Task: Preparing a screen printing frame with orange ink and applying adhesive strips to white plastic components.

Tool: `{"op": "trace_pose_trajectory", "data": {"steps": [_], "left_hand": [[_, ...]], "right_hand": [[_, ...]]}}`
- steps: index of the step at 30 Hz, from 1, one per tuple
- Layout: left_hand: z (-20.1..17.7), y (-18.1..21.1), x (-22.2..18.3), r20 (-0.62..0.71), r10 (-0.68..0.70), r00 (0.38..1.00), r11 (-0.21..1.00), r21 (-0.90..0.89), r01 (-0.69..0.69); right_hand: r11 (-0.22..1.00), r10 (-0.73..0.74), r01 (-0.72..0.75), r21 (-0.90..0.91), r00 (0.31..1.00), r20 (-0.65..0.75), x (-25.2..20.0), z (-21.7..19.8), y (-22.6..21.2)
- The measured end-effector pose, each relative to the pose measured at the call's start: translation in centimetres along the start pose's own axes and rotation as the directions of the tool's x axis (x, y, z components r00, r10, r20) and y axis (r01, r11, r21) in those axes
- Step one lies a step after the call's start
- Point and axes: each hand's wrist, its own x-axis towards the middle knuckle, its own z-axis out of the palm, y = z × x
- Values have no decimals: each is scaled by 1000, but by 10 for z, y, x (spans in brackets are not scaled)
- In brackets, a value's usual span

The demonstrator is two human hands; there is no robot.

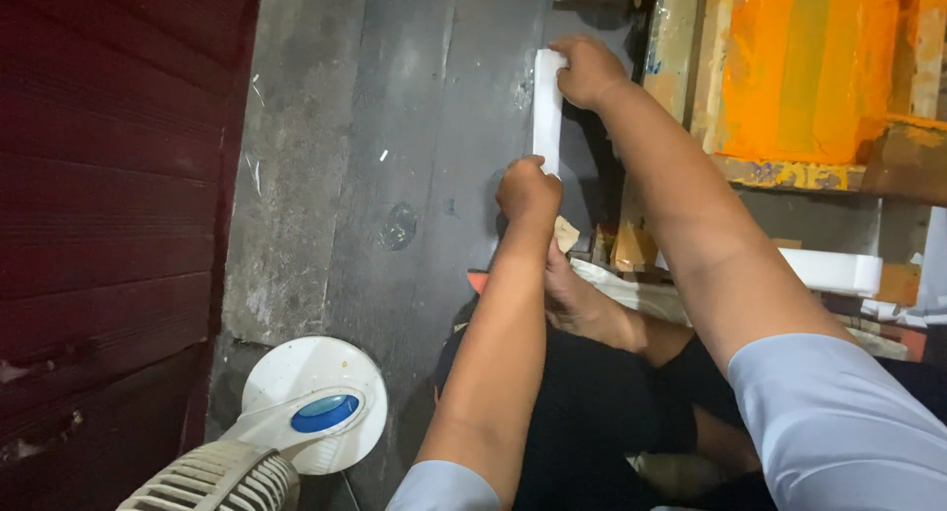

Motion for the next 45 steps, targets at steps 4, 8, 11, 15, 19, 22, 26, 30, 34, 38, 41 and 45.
{"op": "trace_pose_trajectory", "data": {"steps": [4, 8, 11, 15, 19, 22, 26, 30, 34, 38, 41, 45], "left_hand": [[5, -3, 2, 23, -23, 999, 1000, 19, 22], [-2, 1, -2, 48, -10, 999, 997, 74, 7], [0, 4, -2, 93, 6, 996, 990, 141, -19], [-1, 13, -10, 334, 17, 942, 979, 188, -84], [16, 4, -10, 393, 15, 920, 950, 282, -136], [14, 6, -12, 382, 55, 922, 938, 298, -180], [14, 6, -12, 413, 29, 910, 932, 318, -174], [13, 7, -11, 396, 39, 917, 914, 357, -193], [14, 9, -10, 406, 20, 914, 918, 355, -178], [22, 4, -8, 374, 31, 927, 922, 347, -171], [26, 1, -7, 359, 45, 932, 917, 355, -181], [21, 7, -6, 385, 19, 923, 918, 359, -168]], "right_hand": [[998, -46, 44, 41, 999, 28, -5, -7, -9], [997, 65, -69, 28, 991, 118, -7, -13, -22], [988, 155, -150, -41, 967, 205, -6, -11, -24], [973, 203, -173, -150, 956, 213, -13, -9, -28], [958, 188, -117, -264, 946, 265, -16, 0, -35], [947, 191, -99, -307, 939, 287, -17, 8, -36], [934, 194, -89, -347, 940, 280, -16, 12, -33], [935, 189, -77, -347, 934, 302, -17, 7, -37], [891, 198, -37, -453, 928, 315, -16, 7, -41], [894, 174, -11, -448, 930, 323, -15, 14, -34], [883, 151, 13, -469, 939, 310, -13, 18, -30], [902, 160, -13, -432, 939, 306, -15, 10, -36]]}}
